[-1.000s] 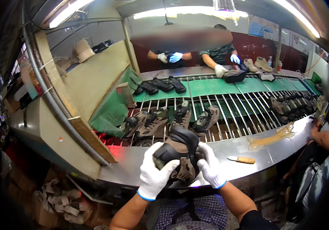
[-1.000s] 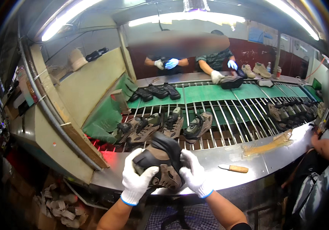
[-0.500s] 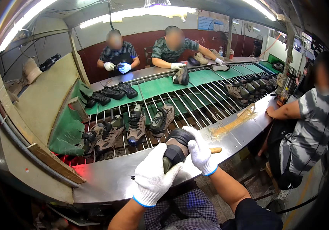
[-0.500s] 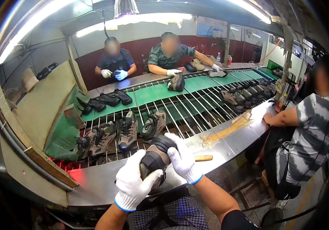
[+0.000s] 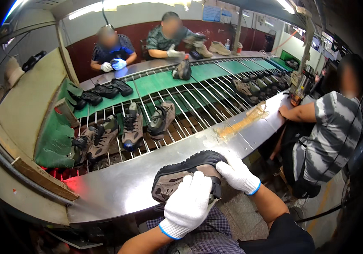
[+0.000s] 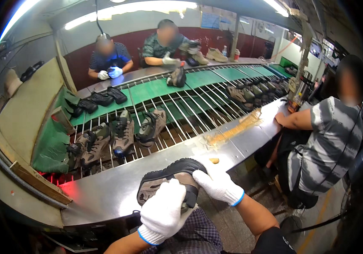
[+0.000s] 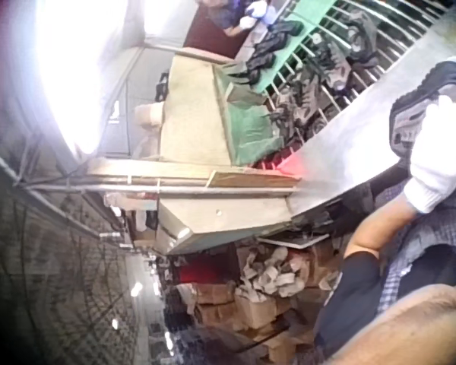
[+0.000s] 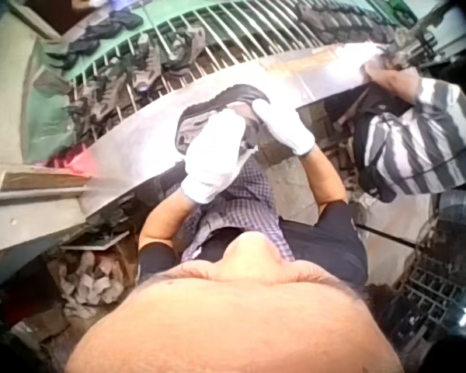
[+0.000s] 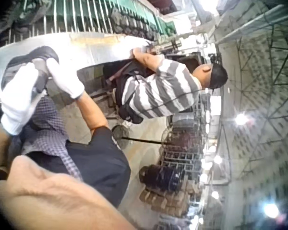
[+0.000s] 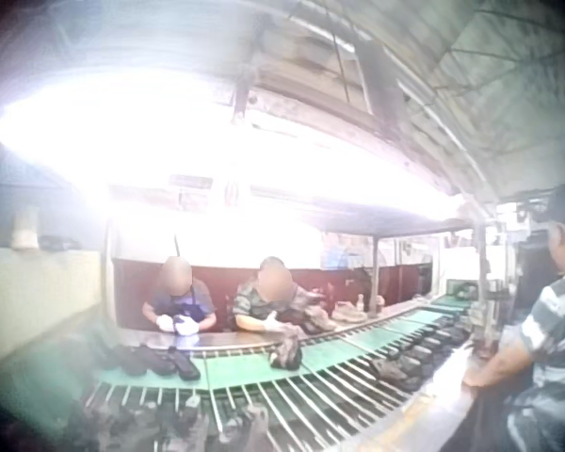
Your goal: The person cleans the soles and sides of shoes using a tool and their gloved hands, then places the finished shoes onto a conveyor belt.
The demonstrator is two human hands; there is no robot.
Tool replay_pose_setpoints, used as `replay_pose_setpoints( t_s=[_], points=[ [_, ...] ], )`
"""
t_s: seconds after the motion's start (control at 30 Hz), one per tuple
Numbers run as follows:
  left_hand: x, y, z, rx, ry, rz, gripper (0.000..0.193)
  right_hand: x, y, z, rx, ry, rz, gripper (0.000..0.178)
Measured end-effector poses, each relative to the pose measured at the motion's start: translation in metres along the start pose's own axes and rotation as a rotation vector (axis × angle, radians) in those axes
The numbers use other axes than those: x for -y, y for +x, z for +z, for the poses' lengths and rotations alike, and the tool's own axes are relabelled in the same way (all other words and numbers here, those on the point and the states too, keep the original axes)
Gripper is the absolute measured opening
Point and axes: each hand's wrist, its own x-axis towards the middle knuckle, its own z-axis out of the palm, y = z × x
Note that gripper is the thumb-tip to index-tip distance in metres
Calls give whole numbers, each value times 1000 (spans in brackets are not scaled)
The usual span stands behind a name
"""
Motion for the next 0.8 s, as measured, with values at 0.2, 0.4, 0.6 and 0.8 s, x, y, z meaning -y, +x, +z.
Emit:
replay_pose_setpoints(
  t_s=[0.2, 0.4, 0.6, 0.8],
  points=[
    [-24, -21, 5, 139, 83, 168, 50, 13, -28, -6, 77, -276, 171, 49],
    [-17, -52, -10, 215, -68, 230, 41, 19, -23, -15, 452, -298, 270, 59],
    [-10, -121, -29, 263, -119, 302, 37, -34, -7, 60, 886, 395, 276, 93],
    [4, -134, -43, 243, -166, 138, 39, -61, -14, 107, 916, 900, 595, 96]
  ],
)
